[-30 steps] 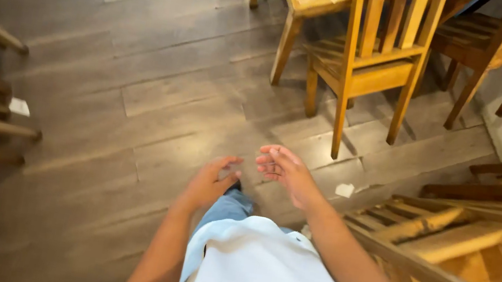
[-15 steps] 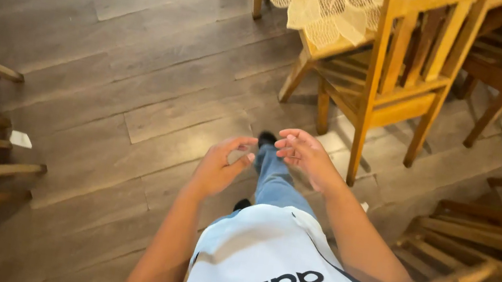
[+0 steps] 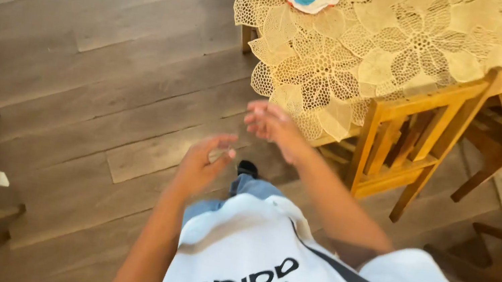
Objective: The recorder prepares restaurant tables by laying doilies and cleaning plates.
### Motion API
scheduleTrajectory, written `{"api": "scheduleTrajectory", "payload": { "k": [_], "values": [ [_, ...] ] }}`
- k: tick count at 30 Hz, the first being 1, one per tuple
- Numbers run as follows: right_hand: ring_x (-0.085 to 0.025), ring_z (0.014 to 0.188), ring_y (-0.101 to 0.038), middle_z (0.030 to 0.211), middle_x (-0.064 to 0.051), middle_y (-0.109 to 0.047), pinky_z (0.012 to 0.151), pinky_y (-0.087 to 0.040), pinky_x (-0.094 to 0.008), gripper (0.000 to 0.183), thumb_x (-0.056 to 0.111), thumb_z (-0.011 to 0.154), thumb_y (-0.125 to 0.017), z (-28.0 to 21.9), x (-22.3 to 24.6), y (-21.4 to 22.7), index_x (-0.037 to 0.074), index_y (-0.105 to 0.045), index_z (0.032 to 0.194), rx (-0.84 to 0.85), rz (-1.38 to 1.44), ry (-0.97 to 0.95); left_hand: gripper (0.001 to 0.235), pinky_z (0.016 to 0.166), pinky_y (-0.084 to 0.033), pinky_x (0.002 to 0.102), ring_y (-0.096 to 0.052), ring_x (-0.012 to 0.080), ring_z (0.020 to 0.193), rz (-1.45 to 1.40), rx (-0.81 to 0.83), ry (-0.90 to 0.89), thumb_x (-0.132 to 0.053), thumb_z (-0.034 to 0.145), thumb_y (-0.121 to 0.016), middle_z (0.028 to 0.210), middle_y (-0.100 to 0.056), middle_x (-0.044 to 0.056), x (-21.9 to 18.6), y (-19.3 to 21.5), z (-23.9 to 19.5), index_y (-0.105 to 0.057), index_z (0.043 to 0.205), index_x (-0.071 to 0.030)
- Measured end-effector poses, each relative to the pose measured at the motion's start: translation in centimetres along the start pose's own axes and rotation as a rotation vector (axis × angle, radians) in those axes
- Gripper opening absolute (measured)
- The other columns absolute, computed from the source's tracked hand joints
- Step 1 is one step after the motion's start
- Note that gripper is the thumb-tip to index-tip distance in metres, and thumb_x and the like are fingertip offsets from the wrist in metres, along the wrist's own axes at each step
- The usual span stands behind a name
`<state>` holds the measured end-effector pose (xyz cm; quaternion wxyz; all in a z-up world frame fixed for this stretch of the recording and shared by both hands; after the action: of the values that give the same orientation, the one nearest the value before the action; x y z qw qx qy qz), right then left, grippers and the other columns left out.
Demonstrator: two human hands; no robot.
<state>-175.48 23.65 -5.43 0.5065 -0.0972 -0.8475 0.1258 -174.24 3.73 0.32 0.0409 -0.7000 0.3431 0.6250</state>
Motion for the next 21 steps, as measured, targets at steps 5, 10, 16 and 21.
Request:
{"api": "scheduleTrajectory", "payload": {
  "k": [5,10,16,21],
  "values": [
    [-0.014,0.101,-0.068,0.115,-0.004,-0.071,0.090,-0.052,-0.030,0.040,0.036,0.102,-0.059,5.3,5.8,2.4,0.011,-0.060,0.133,-0.008,-0.042,0.049,0.034,0.085,-0.053,0.028,-0.071,0.0153,0.109,-0.121,-0.053,-0.247,-0.022,0.100,-0.069,0.120,-0.074,0.009,-1.2,1.6,6.9,-0.067,0.131,-0.009],
    [-0.013,0.096,-0.068,0.114,-0.004,-0.073,0.084,-0.053,-0.029,0.037,0.034,0.102,-0.060,9.8,6.1,6.3,0.011,-0.061,0.131,-0.138,0.035,0.043,0.033,0.068,-0.050,0.028,-0.070,0.0121,0.104,-0.112,0.019,-0.008,-0.023,0.094,-0.069,0.114,-0.073,0.004,-0.6,3.6,14.3,-0.068,0.123,-0.007],
    [-0.013,0.094,-0.070,0.111,-0.003,-0.073,0.082,-0.055,-0.029,0.032,0.030,0.101,-0.059,15.1,7.0,11.0,0.012,-0.064,0.127,-0.355,0.108,0.031,0.029,0.084,-0.053,0.026,-0.067,0.0119,0.097,-0.341,0.158,-0.058,-0.021,0.100,-0.070,0.105,-0.072,0.005,7.0,4.4,24.8,-0.069,0.127,-0.008],
    [-0.014,0.096,-0.070,0.113,-0.002,-0.071,0.083,-0.053,-0.032,0.028,0.031,0.103,-0.058,21.5,8.8,13.4,0.014,-0.063,0.125,-0.553,0.263,0.128,0.029,0.080,-0.052,0.027,-0.069,0.0092,0.096,-0.185,0.384,-0.081,-0.015,0.096,-0.070,0.105,-0.074,0.001,3.6,8.9,33.5,-0.068,0.124,-0.008]
  ]
}}
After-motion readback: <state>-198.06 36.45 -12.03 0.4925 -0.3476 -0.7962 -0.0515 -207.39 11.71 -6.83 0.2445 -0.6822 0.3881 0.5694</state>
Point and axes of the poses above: each hand's wrist, its own z-axis towards the middle knuckle, its own y-axis out of the back of the hand, x = y × z, the point moved 7 cm from there along z, towards the middle knuckle
